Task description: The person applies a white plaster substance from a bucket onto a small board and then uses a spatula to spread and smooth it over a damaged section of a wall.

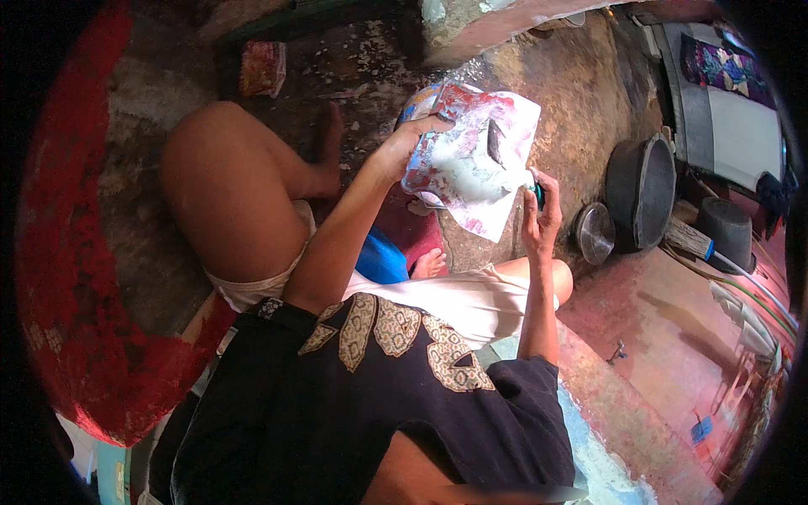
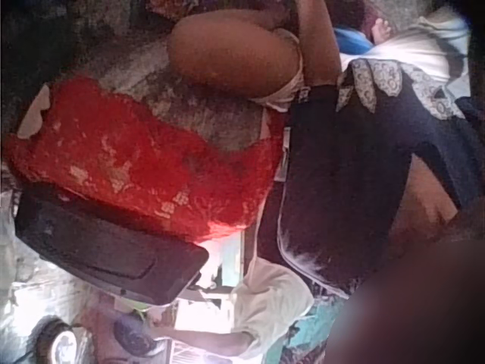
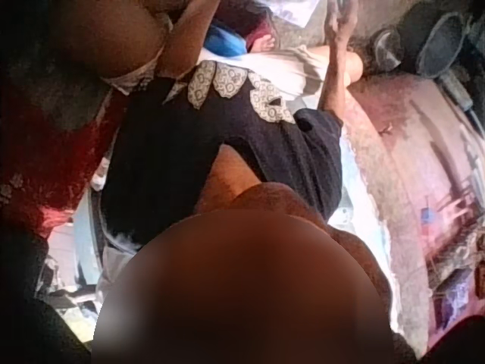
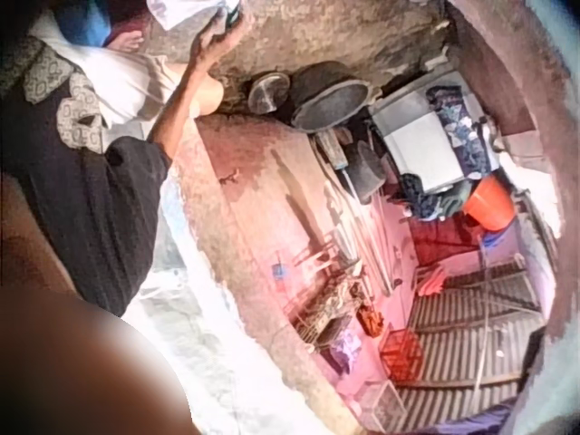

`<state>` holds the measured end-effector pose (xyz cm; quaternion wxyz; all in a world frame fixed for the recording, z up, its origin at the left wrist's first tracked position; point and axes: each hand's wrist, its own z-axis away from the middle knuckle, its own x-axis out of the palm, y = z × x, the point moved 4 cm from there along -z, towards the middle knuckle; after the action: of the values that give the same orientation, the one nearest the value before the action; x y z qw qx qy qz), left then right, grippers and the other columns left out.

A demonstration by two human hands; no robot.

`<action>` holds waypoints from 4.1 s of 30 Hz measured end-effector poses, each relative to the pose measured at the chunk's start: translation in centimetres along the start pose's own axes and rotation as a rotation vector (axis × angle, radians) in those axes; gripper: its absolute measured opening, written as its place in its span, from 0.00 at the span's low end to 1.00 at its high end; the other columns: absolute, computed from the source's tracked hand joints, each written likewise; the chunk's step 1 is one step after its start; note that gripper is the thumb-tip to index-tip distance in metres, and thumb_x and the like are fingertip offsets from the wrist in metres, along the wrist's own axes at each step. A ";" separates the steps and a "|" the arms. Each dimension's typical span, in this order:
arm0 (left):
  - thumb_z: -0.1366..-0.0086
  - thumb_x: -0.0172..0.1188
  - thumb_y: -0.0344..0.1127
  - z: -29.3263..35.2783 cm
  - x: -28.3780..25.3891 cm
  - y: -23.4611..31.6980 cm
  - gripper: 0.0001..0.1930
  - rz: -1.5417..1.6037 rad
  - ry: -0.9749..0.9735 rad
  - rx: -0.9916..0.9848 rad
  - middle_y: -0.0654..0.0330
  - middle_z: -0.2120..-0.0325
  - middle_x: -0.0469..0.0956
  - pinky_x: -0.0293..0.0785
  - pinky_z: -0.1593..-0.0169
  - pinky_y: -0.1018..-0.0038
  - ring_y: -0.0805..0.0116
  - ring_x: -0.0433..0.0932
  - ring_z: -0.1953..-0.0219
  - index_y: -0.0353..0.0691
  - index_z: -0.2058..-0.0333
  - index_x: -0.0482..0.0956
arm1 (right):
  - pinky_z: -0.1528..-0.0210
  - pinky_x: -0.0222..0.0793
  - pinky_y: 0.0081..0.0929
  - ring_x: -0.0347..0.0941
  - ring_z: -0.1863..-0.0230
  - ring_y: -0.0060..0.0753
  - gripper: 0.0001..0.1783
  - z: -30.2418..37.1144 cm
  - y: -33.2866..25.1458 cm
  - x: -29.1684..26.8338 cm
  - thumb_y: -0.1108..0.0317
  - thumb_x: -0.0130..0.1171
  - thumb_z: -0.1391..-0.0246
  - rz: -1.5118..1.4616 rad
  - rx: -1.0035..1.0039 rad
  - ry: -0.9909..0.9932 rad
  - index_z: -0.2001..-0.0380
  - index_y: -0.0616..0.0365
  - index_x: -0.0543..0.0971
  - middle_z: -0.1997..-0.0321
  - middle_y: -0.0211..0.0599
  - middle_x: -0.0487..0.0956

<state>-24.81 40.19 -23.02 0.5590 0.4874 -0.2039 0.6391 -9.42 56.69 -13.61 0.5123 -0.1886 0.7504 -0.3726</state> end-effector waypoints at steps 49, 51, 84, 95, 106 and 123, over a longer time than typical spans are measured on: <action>0.41 0.52 0.41 -1.2 -4.4 -0.8 0.18 -0.067 -0.023 0.019 0.57 0.64 0.78 0.73 0.56 0.69 0.65 0.78 0.64 0.36 0.57 0.74 | 0.85 0.52 0.13 0.60 0.85 0.12 0.14 3.1 3.3 0.7 0.57 0.50 0.40 -0.405 0.733 -0.190 0.68 0.57 0.76 0.83 0.24 0.70; 0.41 0.52 0.41 -1.2 -4.5 -0.8 0.18 -0.150 0.020 0.015 0.57 0.64 0.78 0.72 0.56 0.69 0.65 0.77 0.63 0.36 0.57 0.74 | 0.85 0.53 0.12 0.60 0.85 0.12 0.14 2.6 3.4 1.1 0.58 0.51 0.40 -0.397 0.694 -0.078 0.68 0.58 0.76 0.83 0.24 0.71; 0.36 0.48 0.53 -2.3 -4.2 -2.0 0.25 -0.124 0.144 0.017 0.58 0.57 0.76 0.70 0.51 0.68 0.67 0.75 0.57 0.38 0.51 0.70 | 0.75 0.70 0.30 0.77 0.71 0.38 0.12 -2.6 -7.8 0.9 0.66 0.60 0.51 0.700 -0.126 -0.256 0.61 0.47 0.78 0.71 0.38 0.79; 0.34 0.45 0.53 -2.1 -5.1 -0.9 0.24 -0.007 -0.069 0.029 0.57 0.59 0.77 0.71 0.52 0.69 0.67 0.77 0.59 0.37 0.52 0.72 | 0.85 0.54 0.13 0.60 0.85 0.11 0.13 -2.0 -4.1 -4.3 0.62 0.50 0.39 -0.080 0.465 -0.375 0.68 0.63 0.75 0.84 0.22 0.68; 0.36 0.49 0.51 -0.8 -3.7 -0.2 0.24 -0.177 -0.022 0.051 0.58 0.56 0.76 0.70 0.51 0.69 0.67 0.76 0.57 0.37 0.51 0.71 | 0.85 0.54 0.10 0.60 0.85 0.11 0.13 2.8 3.3 1.0 0.57 0.50 0.40 -0.697 0.929 -0.380 0.66 0.56 0.73 0.83 0.23 0.69; 0.35 0.47 0.50 -2.5 -6.4 0.3 0.23 -0.008 0.042 0.131 0.56 0.56 0.76 0.72 0.52 0.67 0.65 0.77 0.58 0.36 0.51 0.70 | 0.78 0.67 0.28 0.72 0.76 0.31 0.17 -0.5 -5.1 0.8 0.68 0.64 0.57 0.750 -0.331 -0.334 0.60 0.45 0.77 0.77 0.30 0.73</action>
<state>-26.74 38.80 -29.50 0.5325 0.5103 -0.1477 0.6589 -10.71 53.00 -10.21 0.6894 -0.0404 0.7233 -0.0002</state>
